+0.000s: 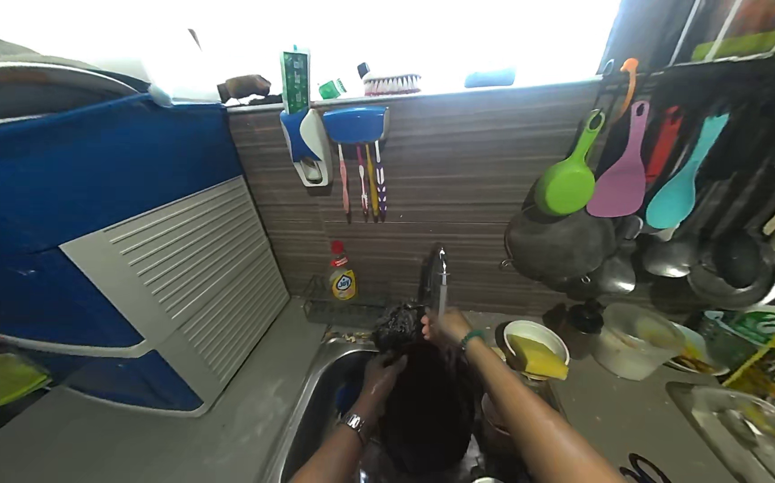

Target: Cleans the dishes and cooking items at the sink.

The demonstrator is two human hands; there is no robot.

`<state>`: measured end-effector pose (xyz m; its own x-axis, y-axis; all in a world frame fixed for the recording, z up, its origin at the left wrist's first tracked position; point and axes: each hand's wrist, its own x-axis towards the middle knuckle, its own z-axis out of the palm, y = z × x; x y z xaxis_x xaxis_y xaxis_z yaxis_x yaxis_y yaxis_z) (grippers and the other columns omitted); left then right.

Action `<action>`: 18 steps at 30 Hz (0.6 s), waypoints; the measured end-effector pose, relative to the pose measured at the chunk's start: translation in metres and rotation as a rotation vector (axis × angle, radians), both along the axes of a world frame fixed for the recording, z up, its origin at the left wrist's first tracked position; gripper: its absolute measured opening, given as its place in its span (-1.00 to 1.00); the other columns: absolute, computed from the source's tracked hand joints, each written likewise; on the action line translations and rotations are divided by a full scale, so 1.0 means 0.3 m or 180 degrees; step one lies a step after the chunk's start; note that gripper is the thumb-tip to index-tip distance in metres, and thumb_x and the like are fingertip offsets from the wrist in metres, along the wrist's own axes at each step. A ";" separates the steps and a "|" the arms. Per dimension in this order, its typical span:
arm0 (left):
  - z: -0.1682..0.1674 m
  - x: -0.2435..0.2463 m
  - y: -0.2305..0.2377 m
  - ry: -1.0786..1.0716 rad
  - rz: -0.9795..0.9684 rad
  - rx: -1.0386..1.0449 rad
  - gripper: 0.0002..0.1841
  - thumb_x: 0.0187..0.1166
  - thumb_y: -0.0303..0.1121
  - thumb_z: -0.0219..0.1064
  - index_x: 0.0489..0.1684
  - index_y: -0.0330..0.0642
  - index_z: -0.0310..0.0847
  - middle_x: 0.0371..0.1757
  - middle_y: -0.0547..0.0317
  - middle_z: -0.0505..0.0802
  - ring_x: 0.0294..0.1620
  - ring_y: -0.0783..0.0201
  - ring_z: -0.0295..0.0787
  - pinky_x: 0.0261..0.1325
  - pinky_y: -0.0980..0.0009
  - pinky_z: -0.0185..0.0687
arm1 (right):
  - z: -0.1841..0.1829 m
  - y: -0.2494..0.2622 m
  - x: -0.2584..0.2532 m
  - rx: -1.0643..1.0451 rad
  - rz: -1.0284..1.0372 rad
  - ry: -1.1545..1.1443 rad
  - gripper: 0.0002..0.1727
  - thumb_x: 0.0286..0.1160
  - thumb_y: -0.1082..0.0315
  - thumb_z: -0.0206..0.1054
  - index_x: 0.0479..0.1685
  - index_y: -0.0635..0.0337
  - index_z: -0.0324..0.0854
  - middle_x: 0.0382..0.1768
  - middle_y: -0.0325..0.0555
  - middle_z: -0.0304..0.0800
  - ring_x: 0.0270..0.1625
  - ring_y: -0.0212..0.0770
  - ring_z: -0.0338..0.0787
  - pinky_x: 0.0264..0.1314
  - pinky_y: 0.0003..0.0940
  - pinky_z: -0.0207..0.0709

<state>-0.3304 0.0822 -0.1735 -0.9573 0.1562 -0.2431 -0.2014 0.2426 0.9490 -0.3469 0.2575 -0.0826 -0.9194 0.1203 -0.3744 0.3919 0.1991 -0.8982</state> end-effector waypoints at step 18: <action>0.283 -0.108 0.170 0.1298 -0.1441 -0.0916 -0.61 0.59 -0.10 0.44 0.07 -0.30 0.78 0.02 -0.11 0.87 0.09 0.10 0.81 0.32 0.05 0.64 | -0.082 0.327 0.090 0.1208 0.0898 0.1063 -0.37 0.46 0.25 0.57 0.51 0.26 0.51 0.30 0.19 0.73 0.31 -0.03 0.76 0.46 -0.09 0.59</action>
<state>-0.3629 0.1332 -0.0887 -0.8366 0.5468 0.0320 0.3404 0.4733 0.8125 -0.3199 0.3556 -0.1073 -0.9963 -0.0774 -0.0370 -0.0156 0.5870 -0.8095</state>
